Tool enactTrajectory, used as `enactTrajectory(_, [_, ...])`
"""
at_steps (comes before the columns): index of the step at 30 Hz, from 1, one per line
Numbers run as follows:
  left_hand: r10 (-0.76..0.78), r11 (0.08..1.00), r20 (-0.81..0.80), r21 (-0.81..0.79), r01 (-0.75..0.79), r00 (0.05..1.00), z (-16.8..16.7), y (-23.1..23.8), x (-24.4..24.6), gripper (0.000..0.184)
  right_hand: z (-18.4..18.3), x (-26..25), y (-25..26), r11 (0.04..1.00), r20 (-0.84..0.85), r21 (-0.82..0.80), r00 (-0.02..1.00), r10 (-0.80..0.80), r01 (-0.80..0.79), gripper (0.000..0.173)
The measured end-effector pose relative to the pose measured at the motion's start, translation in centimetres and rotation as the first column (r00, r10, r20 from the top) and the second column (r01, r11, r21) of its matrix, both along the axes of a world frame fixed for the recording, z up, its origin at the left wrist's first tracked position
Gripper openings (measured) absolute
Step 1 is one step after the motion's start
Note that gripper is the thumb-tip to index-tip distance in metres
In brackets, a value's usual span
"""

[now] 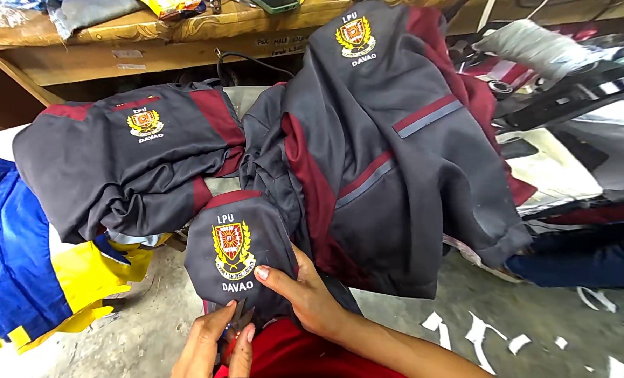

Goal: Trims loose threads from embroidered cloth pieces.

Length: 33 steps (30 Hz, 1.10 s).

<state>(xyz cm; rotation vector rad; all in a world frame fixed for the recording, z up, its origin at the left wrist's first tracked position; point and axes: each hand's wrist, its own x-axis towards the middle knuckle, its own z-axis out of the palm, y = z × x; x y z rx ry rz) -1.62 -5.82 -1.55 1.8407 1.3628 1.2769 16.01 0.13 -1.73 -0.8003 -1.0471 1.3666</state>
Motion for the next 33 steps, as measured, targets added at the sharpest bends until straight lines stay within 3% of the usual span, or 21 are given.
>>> enactTrajectory(5, [0.054,0.998,0.016,-0.036,-0.053,0.998,0.0,-0.2,0.5,0.030,-0.3,0.0,-0.1,0.998,0.046,0.055,0.999,0.005,-0.008,0.053])
enactTrajectory(9, [0.082,0.997,-0.014,-0.011,-0.083,0.997,0.2,0.1,-0.1,0.030,-0.3,0.2,-0.2,0.999,0.081,0.050,0.997,0.005,-0.009,0.052])
enactTrajectory(12, [0.034,0.997,0.052,-0.065,-0.030,0.998,0.4,-0.2,0.2,0.029,-0.4,-0.1,-0.2,0.999,0.058,0.036,0.998,-0.025,0.023,0.051])
enactTrajectory(21, [0.091,0.991,0.139,-0.111,-0.075,0.986,0.1,-0.3,1.6,0.027,0.4,-1.5,-1.2,0.965,-0.183,-0.263,0.982,-0.041,-0.009,0.040])
enactTrajectory(23, [0.111,0.990,0.223,-0.108,-0.088,0.969,0.0,-0.1,1.5,0.030,0.5,-1.3,-1.1,0.947,-0.215,-0.316,0.976,-0.021,-0.049,0.034])
enactTrajectory(27, [0.167,0.969,0.484,-0.243,-0.052,0.859,-0.6,1.6,0.9,0.067,-0.4,-0.7,-1.5,0.937,-0.267,-0.321,0.962,0.050,-0.138,0.031])
enactTrajectory(30, [0.157,0.957,0.642,-0.286,0.045,0.750,-1.4,2.9,0.8,0.067,-1.7,-0.1,-1.8,0.945,-0.299,-0.212,0.937,0.179,-0.248,0.036])
enactTrajectory(33, [0.054,0.969,0.680,-0.213,0.127,0.731,-2.3,4.4,0.3,0.062,-2.5,1.5,-1.3,0.924,-0.257,-0.066,0.901,0.349,-0.377,0.042])
